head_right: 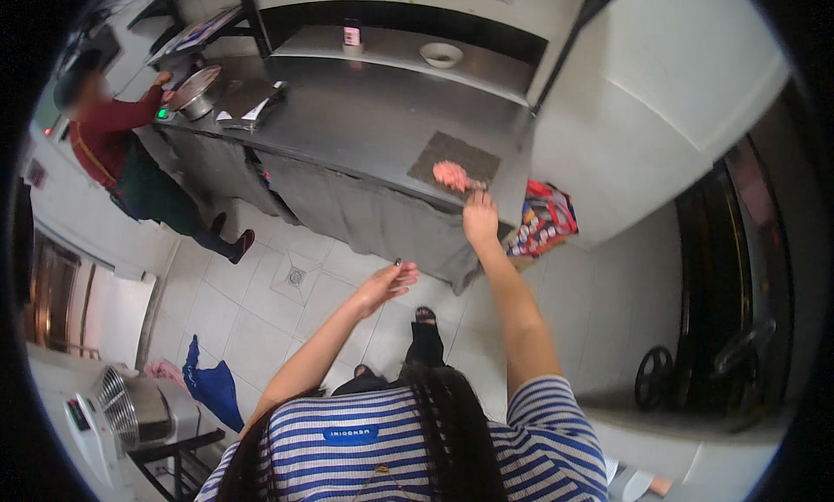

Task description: The person spreads a pink paste onto a sheet of nori using a spoon, then rolls the nori into a cylindrical shape. The person places the rolled sushi onto a metal tray and repeats the process with another sheet of nori.

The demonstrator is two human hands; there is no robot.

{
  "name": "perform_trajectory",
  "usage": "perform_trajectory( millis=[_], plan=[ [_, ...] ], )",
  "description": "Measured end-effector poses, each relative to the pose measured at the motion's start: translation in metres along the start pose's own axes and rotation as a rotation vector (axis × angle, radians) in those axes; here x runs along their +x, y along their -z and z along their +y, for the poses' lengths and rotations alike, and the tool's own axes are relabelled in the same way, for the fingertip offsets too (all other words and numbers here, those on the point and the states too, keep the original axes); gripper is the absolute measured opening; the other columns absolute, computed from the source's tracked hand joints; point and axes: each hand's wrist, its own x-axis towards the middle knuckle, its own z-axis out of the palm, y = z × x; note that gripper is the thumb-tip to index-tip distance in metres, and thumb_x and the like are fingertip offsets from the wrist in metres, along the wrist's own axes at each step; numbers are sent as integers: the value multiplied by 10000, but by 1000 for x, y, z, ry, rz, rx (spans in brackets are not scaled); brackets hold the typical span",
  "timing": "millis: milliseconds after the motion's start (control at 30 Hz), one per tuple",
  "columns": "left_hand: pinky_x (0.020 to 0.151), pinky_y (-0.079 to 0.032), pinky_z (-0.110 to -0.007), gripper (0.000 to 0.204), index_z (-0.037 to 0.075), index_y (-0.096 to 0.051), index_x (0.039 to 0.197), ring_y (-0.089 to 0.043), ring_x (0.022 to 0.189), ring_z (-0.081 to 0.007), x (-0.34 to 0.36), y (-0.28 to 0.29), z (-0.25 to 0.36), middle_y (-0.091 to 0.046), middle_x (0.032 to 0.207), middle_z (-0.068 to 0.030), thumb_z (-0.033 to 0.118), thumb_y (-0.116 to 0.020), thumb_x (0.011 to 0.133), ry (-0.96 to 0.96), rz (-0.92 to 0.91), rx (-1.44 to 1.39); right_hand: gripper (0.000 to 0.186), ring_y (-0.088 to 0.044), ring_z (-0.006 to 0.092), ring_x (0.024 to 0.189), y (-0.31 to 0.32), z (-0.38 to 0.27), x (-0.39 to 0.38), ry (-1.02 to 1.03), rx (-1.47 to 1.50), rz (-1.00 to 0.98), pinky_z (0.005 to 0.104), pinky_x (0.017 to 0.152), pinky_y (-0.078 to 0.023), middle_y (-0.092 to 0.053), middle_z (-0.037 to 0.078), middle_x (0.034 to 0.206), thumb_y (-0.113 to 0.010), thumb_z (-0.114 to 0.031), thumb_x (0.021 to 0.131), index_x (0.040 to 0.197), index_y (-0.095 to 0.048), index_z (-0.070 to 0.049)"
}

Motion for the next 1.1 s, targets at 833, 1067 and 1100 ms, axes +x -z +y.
perform_trajectory(
  millis=[833, 1067, 1100],
  plan=[
    [1121, -273, -400, 1004, 60, -204, 1487, -363, 1348, -212, 90, -45, 0, -307, 1517, -98, 809, -294, 824, -226, 133, -1240, 146, -574, 323, 824, 41, -61, -39, 816, 579, -248, 443, 742, -453, -556, 131, 831, -649, -138, 694, 739, -540, -52],
    [1048, -360, -390, 948, 85, -404, 1405, -488, 1233, -236, -19, -14, -55, -516, 1363, -93, 816, -223, 829, -746, 498, -1247, 149, -550, 305, 747, 117, -160, -59, 1421, 841, 23, 429, 689, -435, -550, 121, 831, -651, -176, 781, 815, -586, -46],
    [1065, -339, -383, 960, 89, -383, 1423, -459, 1264, -234, -52, -12, -65, -488, 1391, -94, 821, -216, 825, -763, 603, -1243, 152, -547, 303, 740, 131, -175, -69, 1502, 886, 69, 427, 683, -432, -549, 120, 830, -650, -182, 793, 828, -593, -46]
  ],
)
